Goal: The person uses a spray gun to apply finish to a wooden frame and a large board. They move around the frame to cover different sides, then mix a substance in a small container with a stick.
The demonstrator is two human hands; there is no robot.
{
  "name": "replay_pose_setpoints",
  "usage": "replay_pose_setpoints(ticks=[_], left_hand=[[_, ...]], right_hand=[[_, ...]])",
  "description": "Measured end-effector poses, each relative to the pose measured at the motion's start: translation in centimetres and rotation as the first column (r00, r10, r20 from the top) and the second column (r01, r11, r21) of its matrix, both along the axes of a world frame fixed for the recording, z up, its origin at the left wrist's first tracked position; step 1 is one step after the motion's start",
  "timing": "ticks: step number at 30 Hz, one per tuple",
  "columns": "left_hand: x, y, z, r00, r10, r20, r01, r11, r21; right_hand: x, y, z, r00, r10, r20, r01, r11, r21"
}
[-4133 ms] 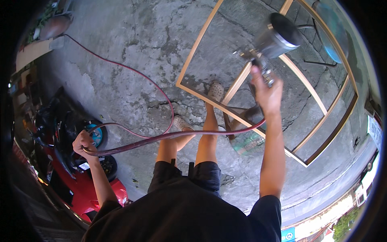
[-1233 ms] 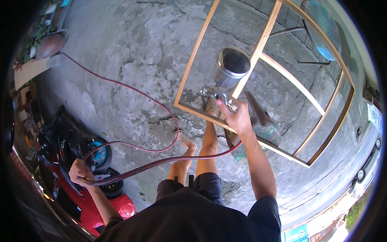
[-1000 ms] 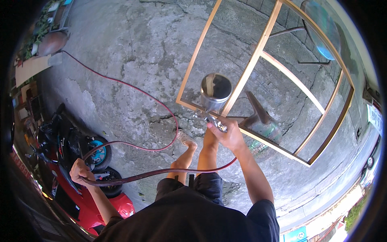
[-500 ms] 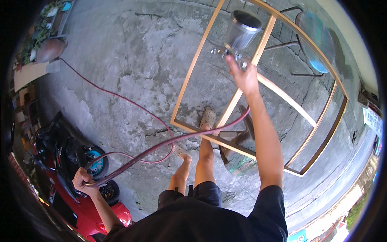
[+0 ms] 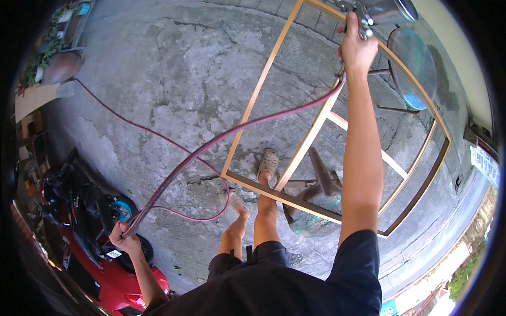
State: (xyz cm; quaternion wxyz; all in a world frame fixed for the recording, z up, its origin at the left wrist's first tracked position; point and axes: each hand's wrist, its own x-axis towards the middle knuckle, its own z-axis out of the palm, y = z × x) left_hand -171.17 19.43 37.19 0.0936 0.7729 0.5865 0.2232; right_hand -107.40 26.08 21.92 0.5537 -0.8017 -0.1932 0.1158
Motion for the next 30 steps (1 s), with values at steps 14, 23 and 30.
replay_pose_setpoints(ticks=[14,23,30], left_hand=[[-35.6,-7.9,-15.8,0.645,0.753,-0.131,-0.747,0.586,-0.313],[-31.2,1.0,-18.2,0.992,-0.127,-0.006,0.074,0.621,-0.78],[-26.2,-2.4,-18.9,0.944,-0.323,-0.071,0.071,0.408,-0.91]], right_hand=[[-30.9,-22.9,11.8,0.894,0.085,-0.44,-0.079,0.996,0.032],[-50.5,-35.4,10.9,0.974,-0.031,-0.224,-0.021,0.974,-0.228],[-63.3,-42.7,6.6,0.889,-0.322,-0.325,0.249,0.936,-0.248]])
